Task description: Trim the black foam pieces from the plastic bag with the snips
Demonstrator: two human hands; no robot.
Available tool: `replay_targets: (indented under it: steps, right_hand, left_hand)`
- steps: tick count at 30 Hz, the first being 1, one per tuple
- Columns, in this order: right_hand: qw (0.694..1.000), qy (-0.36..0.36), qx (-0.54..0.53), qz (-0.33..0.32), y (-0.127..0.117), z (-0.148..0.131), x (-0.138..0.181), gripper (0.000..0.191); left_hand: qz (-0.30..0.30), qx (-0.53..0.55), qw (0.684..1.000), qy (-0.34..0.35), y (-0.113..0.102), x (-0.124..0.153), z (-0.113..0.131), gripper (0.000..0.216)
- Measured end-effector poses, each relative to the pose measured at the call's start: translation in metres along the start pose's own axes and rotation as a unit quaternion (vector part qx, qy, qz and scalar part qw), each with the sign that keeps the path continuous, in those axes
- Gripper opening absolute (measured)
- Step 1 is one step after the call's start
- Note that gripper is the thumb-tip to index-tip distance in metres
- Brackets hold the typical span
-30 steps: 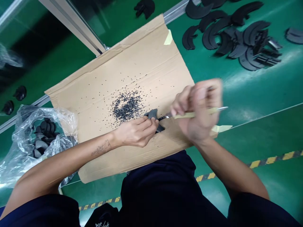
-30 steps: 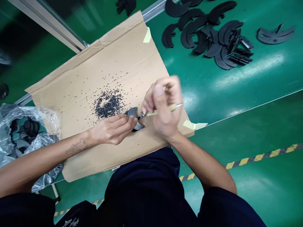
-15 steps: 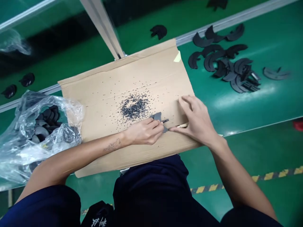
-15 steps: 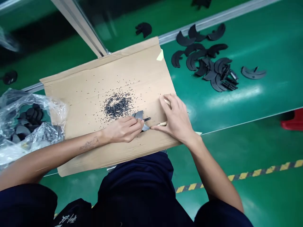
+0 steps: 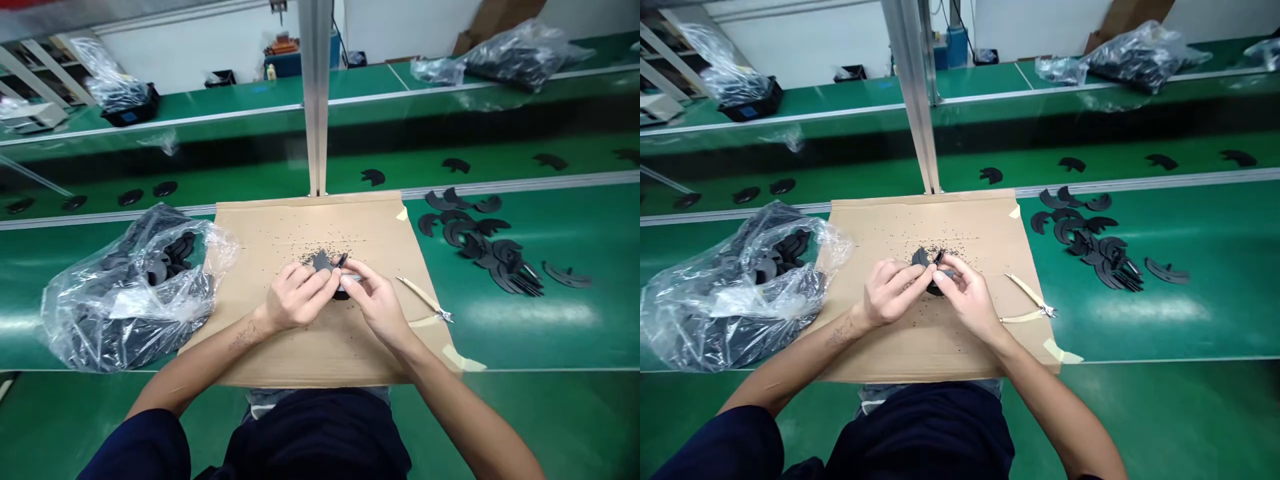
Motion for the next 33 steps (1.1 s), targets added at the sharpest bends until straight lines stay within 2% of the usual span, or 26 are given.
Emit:
replay_targets:
  steps: [2,4,6,9,13,15,17,21,26,30,33]
  right_hand:
    - [0.999,-0.008,-0.023,-0.034,0.010,-0.001,-0.012,0.057]
    - [0.994,-0.020,-0.069,-0.078,0.017,-0.003,-0.021,0.057]
    - [0.989,-0.026,-0.104,-0.099,0.022,-0.006,-0.028,0.048]
    - [0.989,-0.018,-0.115,-0.096,0.026,-0.010,-0.034,0.029]
    - [0.983,0.007,-0.149,-0.103,0.029,-0.011,-0.037,0.023]
    - [0.980,0.018,-0.168,-0.105,0.029,-0.009,-0.036,0.021]
    - [0.980,0.034,-0.170,-0.099,0.029,-0.004,-0.033,0.021]
    - [0.989,0.056,-0.133,-0.045,0.025,0.004,-0.024,0.019]
    - [0.992,0.066,-0.108,-0.003,0.022,0.007,-0.020,0.017]
    - [0.993,0.082,-0.077,0.026,0.019,0.012,-0.017,0.022]
    - [0.992,0.098,-0.068,0.033,0.019,0.016,-0.013,0.027]
  left_hand:
    - [0.009,0.009,0.999,-0.052,-0.005,0.002,-0.010,0.017]
    - [0.021,0.068,0.992,-0.102,-0.010,0.003,-0.020,0.019]
    - [0.031,0.145,0.977,-0.154,-0.013,0.006,-0.029,0.022]
    - [0.038,0.239,0.944,-0.225,-0.014,0.012,-0.040,0.021]
    - [-0.006,0.324,0.898,-0.298,-0.007,0.021,-0.047,0.014]
    - [-0.037,0.333,0.889,-0.311,-0.005,0.024,-0.047,0.012]
    - [-0.056,0.316,0.901,-0.293,-0.005,0.024,-0.045,0.013]
    - [-0.066,0.240,0.941,-0.228,-0.007,0.023,-0.038,0.021]
    - [-0.085,0.166,0.970,-0.158,-0.010,0.020,-0.031,0.022]
    - [-0.160,0.123,0.974,-0.099,-0.011,0.020,-0.027,0.021]
    - [-0.162,0.125,0.975,-0.087,-0.010,0.022,-0.026,0.021]
Point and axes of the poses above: each hand's wrist, its own x-axis away from the middle knuckle, its own y-axis out of the palm, z = x × y, the point moved 5 cm from there along -x, towards the middle knuckle, and after that the axes turned 14 degrees about -y, right-handed, at the moved point
